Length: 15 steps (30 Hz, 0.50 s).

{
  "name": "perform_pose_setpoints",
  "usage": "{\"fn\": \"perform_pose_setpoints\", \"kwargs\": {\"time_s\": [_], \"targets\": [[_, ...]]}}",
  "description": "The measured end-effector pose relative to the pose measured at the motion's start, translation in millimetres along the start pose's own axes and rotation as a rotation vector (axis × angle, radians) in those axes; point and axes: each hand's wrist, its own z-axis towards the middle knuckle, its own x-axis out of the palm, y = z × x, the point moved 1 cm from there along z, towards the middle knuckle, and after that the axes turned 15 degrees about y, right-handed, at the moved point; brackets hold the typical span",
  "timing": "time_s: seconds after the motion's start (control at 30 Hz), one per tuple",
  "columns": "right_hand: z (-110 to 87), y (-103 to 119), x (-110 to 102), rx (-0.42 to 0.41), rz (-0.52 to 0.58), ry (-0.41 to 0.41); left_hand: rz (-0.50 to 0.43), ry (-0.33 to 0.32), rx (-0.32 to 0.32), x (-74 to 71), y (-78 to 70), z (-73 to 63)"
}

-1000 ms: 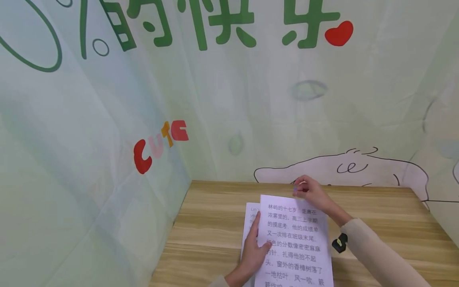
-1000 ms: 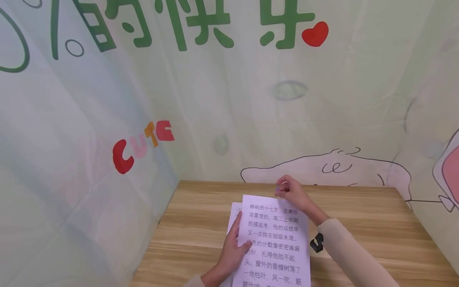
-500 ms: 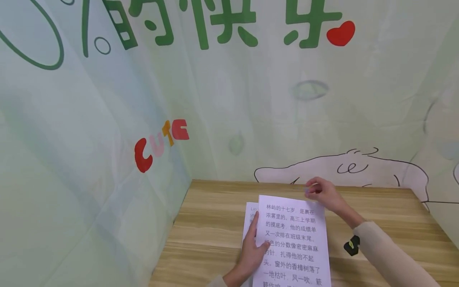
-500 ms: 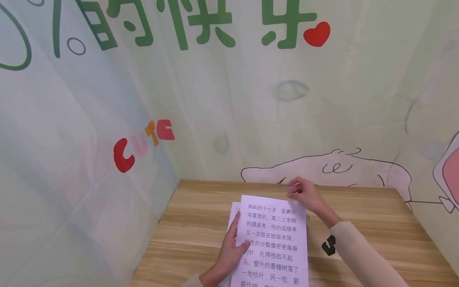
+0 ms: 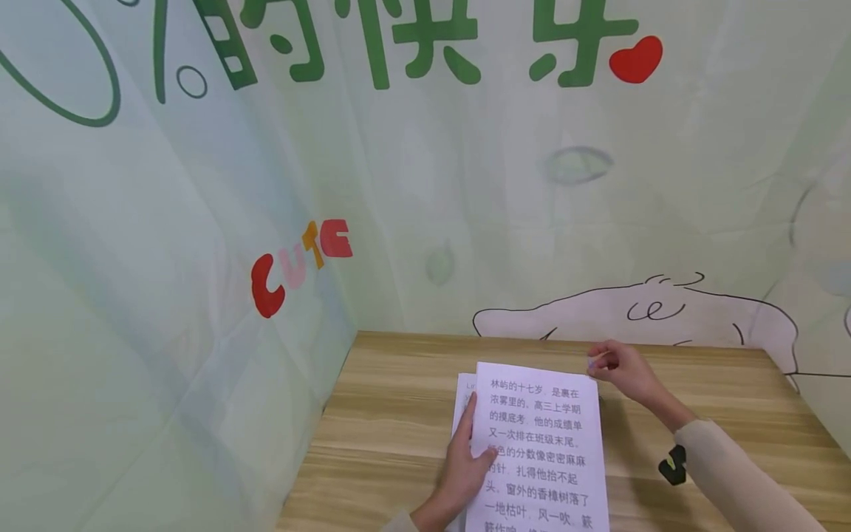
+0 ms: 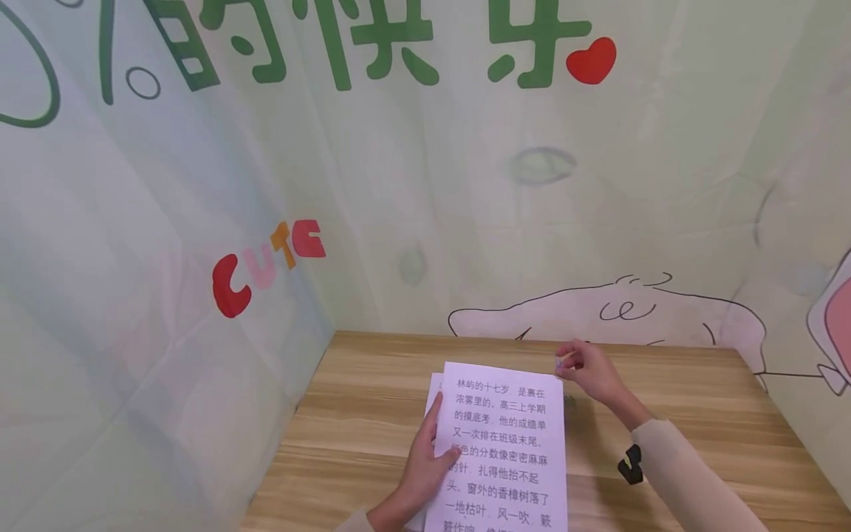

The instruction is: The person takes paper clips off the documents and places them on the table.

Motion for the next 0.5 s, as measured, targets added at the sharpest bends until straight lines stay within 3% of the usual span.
{"fn": "perform_pose_setpoints", "kwargs": {"time_s": [0.5], "targets": [[-11.2,-45.0,6.4,0.109,0.011,0.024,-0.011,-0.016,-0.009,-0.6,1.6,-1.3]]}}
